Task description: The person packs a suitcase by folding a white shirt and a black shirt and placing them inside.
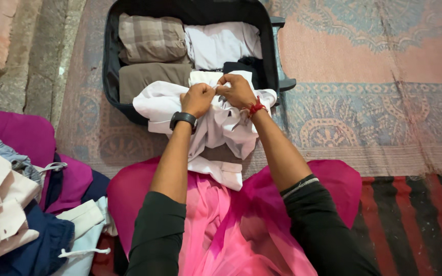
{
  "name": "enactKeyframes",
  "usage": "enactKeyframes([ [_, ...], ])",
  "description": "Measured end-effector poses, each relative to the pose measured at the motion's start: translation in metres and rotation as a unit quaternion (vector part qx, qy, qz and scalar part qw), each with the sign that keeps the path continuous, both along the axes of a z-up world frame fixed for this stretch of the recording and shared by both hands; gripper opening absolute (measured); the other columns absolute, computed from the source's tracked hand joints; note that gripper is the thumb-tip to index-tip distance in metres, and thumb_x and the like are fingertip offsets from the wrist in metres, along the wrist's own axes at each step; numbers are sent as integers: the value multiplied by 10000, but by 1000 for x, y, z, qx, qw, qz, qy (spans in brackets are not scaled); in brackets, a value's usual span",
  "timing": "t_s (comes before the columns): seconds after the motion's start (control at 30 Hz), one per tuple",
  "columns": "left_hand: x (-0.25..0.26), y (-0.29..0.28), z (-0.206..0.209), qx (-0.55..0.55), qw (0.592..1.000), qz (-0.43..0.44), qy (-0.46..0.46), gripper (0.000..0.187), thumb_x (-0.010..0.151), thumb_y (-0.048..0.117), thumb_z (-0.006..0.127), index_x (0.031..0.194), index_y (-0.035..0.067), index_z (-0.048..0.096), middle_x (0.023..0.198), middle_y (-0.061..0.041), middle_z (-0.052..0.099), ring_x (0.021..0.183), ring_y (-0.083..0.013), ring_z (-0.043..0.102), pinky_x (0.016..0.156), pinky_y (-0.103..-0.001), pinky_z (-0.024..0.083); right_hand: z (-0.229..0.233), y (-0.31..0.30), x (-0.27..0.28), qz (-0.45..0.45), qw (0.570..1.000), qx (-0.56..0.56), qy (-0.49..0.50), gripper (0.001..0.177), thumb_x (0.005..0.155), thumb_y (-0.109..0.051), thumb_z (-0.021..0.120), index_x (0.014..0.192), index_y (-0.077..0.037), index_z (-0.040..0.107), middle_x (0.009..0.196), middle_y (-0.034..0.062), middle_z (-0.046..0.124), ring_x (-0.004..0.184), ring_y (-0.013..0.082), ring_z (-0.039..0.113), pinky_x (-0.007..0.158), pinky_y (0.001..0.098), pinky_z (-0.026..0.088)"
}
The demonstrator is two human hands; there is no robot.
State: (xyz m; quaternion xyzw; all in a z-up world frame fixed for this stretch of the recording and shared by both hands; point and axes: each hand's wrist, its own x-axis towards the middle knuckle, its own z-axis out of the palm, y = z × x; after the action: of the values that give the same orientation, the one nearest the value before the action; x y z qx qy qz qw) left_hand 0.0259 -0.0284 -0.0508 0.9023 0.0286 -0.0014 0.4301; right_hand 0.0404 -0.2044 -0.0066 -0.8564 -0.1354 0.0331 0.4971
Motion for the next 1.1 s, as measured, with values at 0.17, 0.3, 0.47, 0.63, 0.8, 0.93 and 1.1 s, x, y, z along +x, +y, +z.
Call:
enactKeyframes([
  [0.17,-11,0,3,-10,1000,-15,-17,286,899,404,634,834,152,753,834,-5,776,831,-202,730,862,-402,435,-17,-7,8,26,991,73,105,129,855,-146,707,846,-17,717,761,-9,703,668,53,590,595,243,487],
  [0.3,-18,-1,7,-18,999,-19,-30,279,890,401,636,828,160,762,807,6,770,794,-182,735,831,-363,470,-25,-14,10,61,991,82,87,113,854,-99,689,802,-4,724,771,-8,714,693,43,606,630,215,504],
  [0.47,-26,1,17,0,1000,-27,-7,332,881,472,670,834,159,771,788,-4,766,768,-194,718,833,-357,470,-33,-14,11,28,973,142,183,197,818,-31,743,663,-10,624,679,21,604,616,80,486,554,261,380],
  [0.63,-28,2,19,-14,999,-39,-6,371,891,506,674,845,149,764,778,-10,760,756,-193,714,833,-347,461,-21,-14,6,27,953,216,210,116,757,20,734,704,-38,649,703,30,670,627,96,595,591,251,465],
  [0.8,-29,4,17,-41,999,-33,-5,365,873,500,684,849,145,764,777,-15,755,762,-192,713,817,-331,480,-6,-15,-4,42,932,279,227,117,757,47,720,806,-44,665,776,31,705,711,108,686,692,235,547],
  [0.93,-27,5,11,-44,998,-42,-32,361,895,476,669,838,129,754,778,-11,746,768,-191,708,816,-339,466,-11,-16,-3,29,950,249,188,145,774,32,779,819,-41,662,786,19,685,702,101,647,664,238,510],
  [1.1,-25,7,5,-58,997,-41,-23,346,902,461,649,848,138,760,741,-16,740,741,-191,700,823,-338,443,-18,-17,0,38,944,267,189,163,820,25,778,847,-68,646,804,-6,667,720,81,630,669,226,494],
])
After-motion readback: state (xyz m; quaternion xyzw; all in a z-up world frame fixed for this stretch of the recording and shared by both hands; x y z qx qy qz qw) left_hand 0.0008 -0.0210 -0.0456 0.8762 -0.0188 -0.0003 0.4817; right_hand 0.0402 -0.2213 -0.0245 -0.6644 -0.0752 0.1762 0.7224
